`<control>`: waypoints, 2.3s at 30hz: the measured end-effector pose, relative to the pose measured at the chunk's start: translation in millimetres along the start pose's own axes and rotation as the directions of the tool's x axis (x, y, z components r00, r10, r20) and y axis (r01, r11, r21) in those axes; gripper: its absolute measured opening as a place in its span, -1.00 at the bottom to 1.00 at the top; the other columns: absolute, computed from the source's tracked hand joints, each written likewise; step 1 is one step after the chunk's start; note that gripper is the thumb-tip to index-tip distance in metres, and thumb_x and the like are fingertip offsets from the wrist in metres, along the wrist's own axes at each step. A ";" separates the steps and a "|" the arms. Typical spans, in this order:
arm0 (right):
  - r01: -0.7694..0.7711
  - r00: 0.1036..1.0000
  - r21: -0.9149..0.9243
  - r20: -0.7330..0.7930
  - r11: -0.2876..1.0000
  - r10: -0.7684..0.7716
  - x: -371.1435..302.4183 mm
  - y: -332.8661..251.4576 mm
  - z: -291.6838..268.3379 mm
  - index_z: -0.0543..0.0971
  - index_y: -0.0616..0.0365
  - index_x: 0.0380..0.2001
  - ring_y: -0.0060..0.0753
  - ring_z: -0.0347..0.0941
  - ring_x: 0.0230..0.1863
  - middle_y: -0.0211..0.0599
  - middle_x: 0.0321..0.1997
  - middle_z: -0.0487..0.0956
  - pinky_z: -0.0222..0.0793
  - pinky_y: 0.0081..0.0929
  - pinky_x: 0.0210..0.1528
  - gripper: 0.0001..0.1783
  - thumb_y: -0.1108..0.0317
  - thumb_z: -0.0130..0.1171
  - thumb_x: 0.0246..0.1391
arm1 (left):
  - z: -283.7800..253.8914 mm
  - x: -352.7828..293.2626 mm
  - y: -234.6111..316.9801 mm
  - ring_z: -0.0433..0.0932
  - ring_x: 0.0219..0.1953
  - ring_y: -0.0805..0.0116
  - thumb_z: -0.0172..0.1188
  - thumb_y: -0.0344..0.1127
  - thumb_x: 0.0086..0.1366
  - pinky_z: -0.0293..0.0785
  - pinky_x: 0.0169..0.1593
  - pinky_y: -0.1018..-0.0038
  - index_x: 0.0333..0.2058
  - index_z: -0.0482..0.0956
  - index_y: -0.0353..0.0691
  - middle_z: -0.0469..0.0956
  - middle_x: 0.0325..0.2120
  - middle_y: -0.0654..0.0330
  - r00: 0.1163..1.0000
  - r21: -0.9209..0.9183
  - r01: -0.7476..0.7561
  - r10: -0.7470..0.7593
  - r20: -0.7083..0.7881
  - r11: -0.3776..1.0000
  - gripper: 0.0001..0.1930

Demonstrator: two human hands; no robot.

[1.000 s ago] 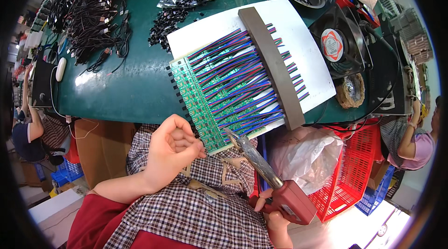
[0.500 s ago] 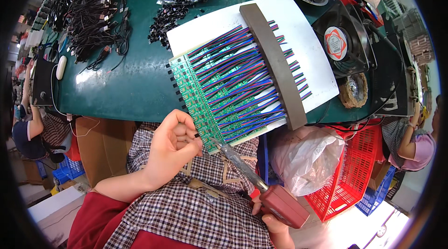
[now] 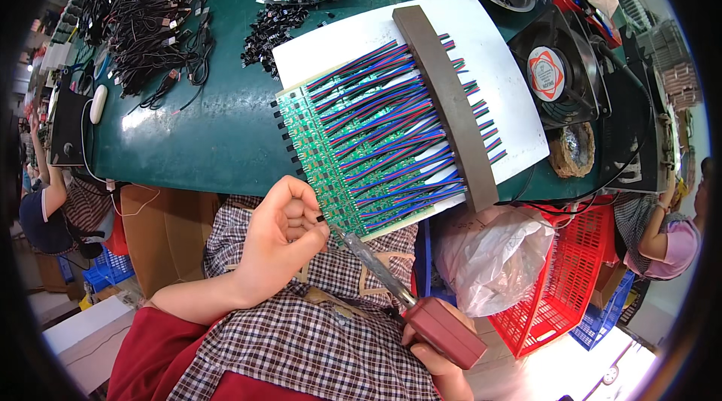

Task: The person solders electronic components onto circuit boards using a soldering iron, then solders wire cables onto the boards before lifting the assembled unit.

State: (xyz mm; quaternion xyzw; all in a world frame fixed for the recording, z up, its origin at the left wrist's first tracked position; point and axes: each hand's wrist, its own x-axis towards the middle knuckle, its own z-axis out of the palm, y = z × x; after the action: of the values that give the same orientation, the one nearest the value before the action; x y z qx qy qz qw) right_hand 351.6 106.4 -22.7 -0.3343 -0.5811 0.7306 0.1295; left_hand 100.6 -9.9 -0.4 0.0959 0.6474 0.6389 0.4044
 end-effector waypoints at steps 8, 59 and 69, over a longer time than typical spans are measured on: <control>0.011 0.998 -0.085 -0.058 0.996 -0.016 -9.7 3.2 0.9 0.52 0.39 -0.40 -0.46 0.47 -0.60 -0.32 -0.62 0.54 0.35 -0.62 -0.49 -0.51 0.14 0.38 -0.25 | 0.0 0.1 -0.3 0.39 -0.46 0.68 0.10 -0.63 0.14 0.36 -0.36 0.70 -0.26 0.28 -0.26 0.38 -0.53 0.34 1.000 0.020 -0.005 0.005 -0.002 1.000 -0.76; 0.014 0.999 -0.066 -0.037 0.998 -0.017 -7.6 -5.2 0.4 0.55 0.35 -0.44 -0.52 0.48 -0.59 -0.32 -0.63 0.56 0.37 -0.63 -0.47 -0.42 -0.02 0.42 -0.26 | 2.4 -0.6 -8.5 0.36 -0.51 0.68 0.06 -0.62 0.16 0.35 -0.43 0.70 -0.23 0.27 -0.31 0.36 -0.56 0.31 0.995 0.065 -0.102 0.104 -0.013 0.993 -0.78; -0.041 0.992 -0.019 -0.122 0.999 0.039 -9.2 -11.2 8.0 0.40 0.34 -0.24 -0.52 0.34 -0.67 -0.25 -0.43 0.45 0.19 -0.61 -0.65 -0.15 -0.28 0.35 -0.27 | -1.6 -0.3 -3.3 0.35 -0.51 0.63 0.10 -0.54 0.16 0.30 -0.45 0.61 -0.19 0.28 -0.24 0.31 -0.58 0.35 0.994 0.136 -0.113 0.112 0.019 0.984 -0.74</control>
State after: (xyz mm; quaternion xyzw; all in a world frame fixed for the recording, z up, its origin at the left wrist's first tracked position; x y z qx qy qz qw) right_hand 351.1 98.2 -8.2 -0.3910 -0.5733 0.7051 0.1463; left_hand 101.0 -11.8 -3.4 0.1634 0.6811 0.6141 0.3637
